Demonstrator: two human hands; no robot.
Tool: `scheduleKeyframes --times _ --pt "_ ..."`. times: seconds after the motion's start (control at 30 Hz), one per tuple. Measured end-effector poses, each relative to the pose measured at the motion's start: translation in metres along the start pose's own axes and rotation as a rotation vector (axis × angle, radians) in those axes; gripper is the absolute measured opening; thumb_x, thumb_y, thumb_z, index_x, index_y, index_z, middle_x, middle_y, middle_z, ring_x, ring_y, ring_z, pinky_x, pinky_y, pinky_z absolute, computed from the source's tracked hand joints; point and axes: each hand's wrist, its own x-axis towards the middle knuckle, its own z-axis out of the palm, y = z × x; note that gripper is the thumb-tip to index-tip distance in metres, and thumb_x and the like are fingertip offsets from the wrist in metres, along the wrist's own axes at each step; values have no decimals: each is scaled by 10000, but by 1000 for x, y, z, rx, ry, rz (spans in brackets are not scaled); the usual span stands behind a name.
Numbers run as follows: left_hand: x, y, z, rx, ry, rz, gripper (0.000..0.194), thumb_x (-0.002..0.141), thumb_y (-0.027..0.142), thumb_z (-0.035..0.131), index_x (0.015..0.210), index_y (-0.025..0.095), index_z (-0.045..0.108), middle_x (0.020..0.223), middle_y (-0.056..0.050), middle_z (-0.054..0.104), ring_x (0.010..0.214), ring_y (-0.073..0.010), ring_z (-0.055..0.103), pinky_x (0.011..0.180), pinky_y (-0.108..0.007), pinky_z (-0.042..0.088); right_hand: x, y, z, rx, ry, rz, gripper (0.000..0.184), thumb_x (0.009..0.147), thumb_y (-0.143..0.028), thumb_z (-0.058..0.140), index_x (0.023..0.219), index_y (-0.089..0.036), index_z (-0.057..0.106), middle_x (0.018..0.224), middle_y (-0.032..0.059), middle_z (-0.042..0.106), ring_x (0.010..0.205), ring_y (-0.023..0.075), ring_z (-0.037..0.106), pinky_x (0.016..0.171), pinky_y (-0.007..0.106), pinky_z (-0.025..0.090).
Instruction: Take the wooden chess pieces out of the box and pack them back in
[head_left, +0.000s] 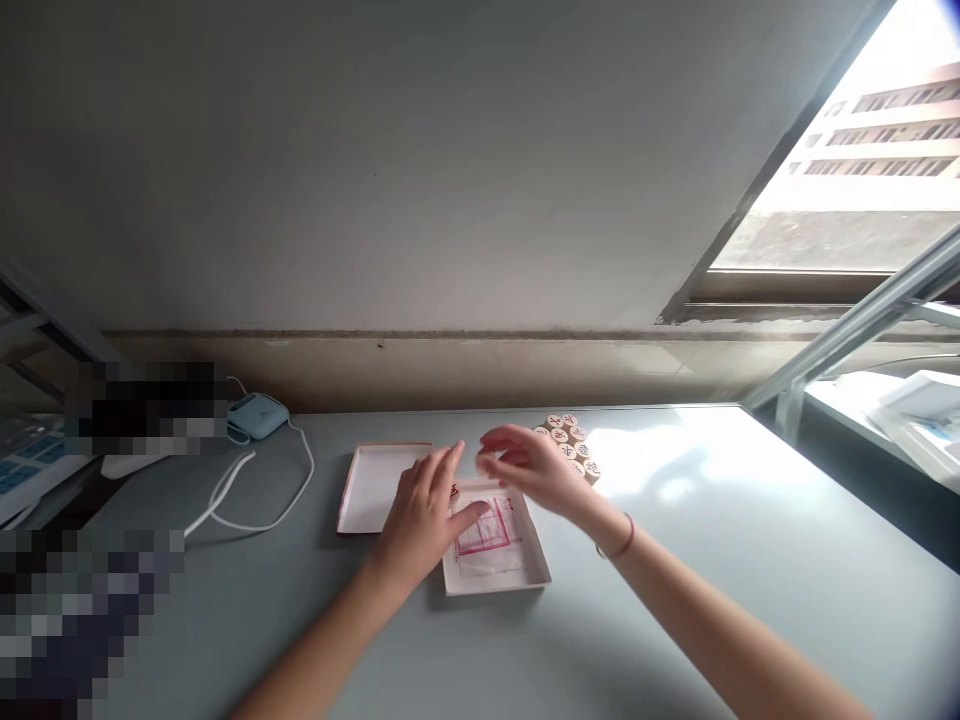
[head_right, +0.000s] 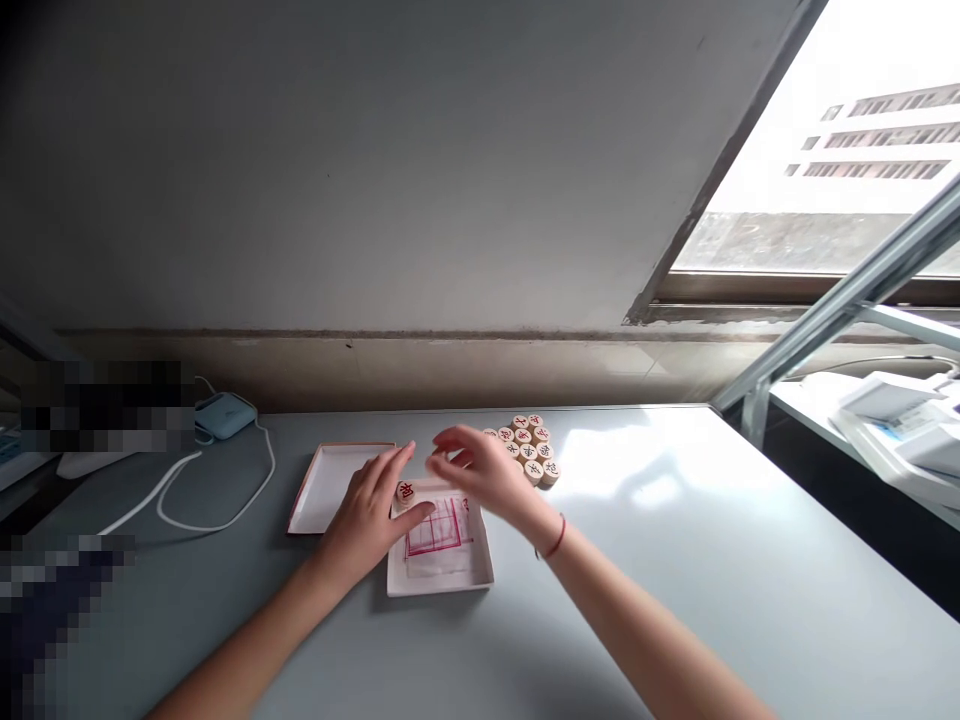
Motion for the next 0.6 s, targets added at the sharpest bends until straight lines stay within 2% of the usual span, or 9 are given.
scheduleKeyframes --times 0.07,0.17,0.3,0.4,0.47,0.6 --pt "-1 5 3 -51 18 34 485 948 402 454 1399 271 331 1240 -105 559 1086 -238 578 908 -375 468 -15 -1 17 178 -38 -33 284 811 -423 630 955 -179 610 941 65 692 805 169 677 662 273 574" --pt "-1 10 3 -117 40 67 348 964 325 437 1307 267 429 1130 -70 599 1008 -203 610 880 -337 490 -25 3 29 303 -7 -44 269 820 -436 631 911 -188 581 892 51 680 822 167 670 680 276 574" --pt "1 8 0 -192 24 23 165 934 251 493 1090 243 544 1038 -39 588 912 -167 623 826 -287 500 -26 13 26 319 116 -4 296 832 -471 608 915 -189 573 948 65 665 739 157 677 625 278 571" --pt "2 5 1 -219 1 -34 46 900 204 517 918 222 556 989 -29 572 807 -140 622 748 -262 495 -26 18 22 336 216 45 326 812 -497 618 899 -185 573 1006 83 654 720 162 681 629 294 574" --pt "3 4 3 -204 -20 -33 41 880 178 538 859 210 550 967 -25 590 794 -137 618 754 -273 476 -26 20 20 328 256 51 323 797 -493 635 886 -188 581 1019 83 648 764 167 675 670 299 572" --pt "5 7 5 -58 -104 17 85 853 184 604 783 209 562 878 11 672 927 -187 609 862 -369 377 -25 20 18 305 286 35 270 781 -442 657 873 -198 588 1026 71 626 773 149 638 680 281 555"
